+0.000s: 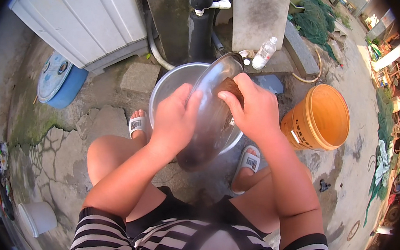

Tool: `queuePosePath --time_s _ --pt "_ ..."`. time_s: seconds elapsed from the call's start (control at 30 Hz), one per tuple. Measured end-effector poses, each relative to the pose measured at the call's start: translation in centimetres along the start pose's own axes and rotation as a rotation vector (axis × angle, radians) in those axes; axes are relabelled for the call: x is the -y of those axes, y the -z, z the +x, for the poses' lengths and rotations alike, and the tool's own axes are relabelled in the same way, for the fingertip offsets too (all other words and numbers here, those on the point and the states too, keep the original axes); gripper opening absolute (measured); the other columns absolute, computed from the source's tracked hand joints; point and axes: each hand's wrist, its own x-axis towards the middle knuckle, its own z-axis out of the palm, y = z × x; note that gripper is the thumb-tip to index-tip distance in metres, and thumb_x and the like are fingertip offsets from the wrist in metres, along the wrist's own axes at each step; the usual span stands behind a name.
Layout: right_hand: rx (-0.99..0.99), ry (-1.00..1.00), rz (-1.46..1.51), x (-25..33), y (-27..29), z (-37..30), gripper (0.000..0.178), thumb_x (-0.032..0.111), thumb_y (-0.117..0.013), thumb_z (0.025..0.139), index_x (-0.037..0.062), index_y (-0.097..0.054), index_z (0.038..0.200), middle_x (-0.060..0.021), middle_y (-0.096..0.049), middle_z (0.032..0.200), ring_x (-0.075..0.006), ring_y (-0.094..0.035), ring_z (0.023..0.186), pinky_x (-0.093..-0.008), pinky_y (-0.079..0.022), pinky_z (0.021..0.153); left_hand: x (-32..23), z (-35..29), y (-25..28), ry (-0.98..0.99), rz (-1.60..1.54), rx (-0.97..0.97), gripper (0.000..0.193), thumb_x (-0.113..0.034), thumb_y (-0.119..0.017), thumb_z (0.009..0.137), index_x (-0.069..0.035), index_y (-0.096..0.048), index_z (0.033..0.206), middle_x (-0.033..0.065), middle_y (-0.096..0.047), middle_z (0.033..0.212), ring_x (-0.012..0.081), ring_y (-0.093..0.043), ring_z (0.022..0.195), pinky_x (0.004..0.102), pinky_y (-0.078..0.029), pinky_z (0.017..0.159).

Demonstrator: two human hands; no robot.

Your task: The person cleans a metal lid by scrubbing its surface with an abrasive pad while holding it over a basin.

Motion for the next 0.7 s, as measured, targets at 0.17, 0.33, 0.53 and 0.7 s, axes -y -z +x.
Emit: queuePosePath --time_s 0.17,0.33,0.53,0.7 --pt "0.023 -0.221 0.118 0.3 -0.1 0.0 0.033 0.033 -0.067 0.092 0.0063 -0.052 0.103 -0.0191 -0.065 0.075 -0.042 -0.064 0.071 -0.0488 -0.048 0.06 -0.9 -0.2 -0.1 -0.078 0.095 -0.049 0.024 -0.023 -0.057 0.101 -0.002 -0.057 0.09 0.0144 -0.055 0.068 0.0253 -0.052 0.062 0.0359 -0.043 0.06" --pt "0.079 -0.274 0.127 0.8 0.0 -0.1 0.034 0.034 -0.065 0.093 0.0053 -0.051 0.105 -0.0208 -0.064 0.072 -0.0427 -0.064 0.071 -0.0497 -0.048 0.061 -0.9 -0.2 -0.3 -0.11 0.179 -0.06 0.022 -0.022 -0.057 0.098 -0.001 -0.058 0.092 0.023 -0.062 0.078 0.0417 -0.061 0.073 0.0456 -0.046 0.065" --pt "0.075 -0.273 0.063 1.1 -0.2 -0.1 0.033 0.035 -0.064 0.093 0.0056 -0.051 0.102 -0.0193 -0.064 0.072 -0.0417 -0.065 0.069 -0.0497 -0.049 0.06 -0.6 -0.2 -0.5 -0.115 0.171 -0.059 0.022 -0.022 -0.057 0.098 -0.002 -0.057 0.091 0.023 -0.061 0.077 0.043 -0.06 0.073 0.0479 -0.045 0.064" --pt "0.023 -0.239 0.023 0.7 0.0 0.0 0.033 0.035 -0.064 0.094 0.0059 -0.051 0.102 -0.0189 -0.064 0.069 -0.042 -0.064 0.068 -0.0496 -0.049 0.059 -0.6 -0.2 -0.7 -0.12 0.165 -0.046 0.021 -0.022 -0.057 0.098 -0.002 -0.057 0.091 0.0233 -0.062 0.078 0.0438 -0.061 0.074 0.0484 -0.046 0.064"
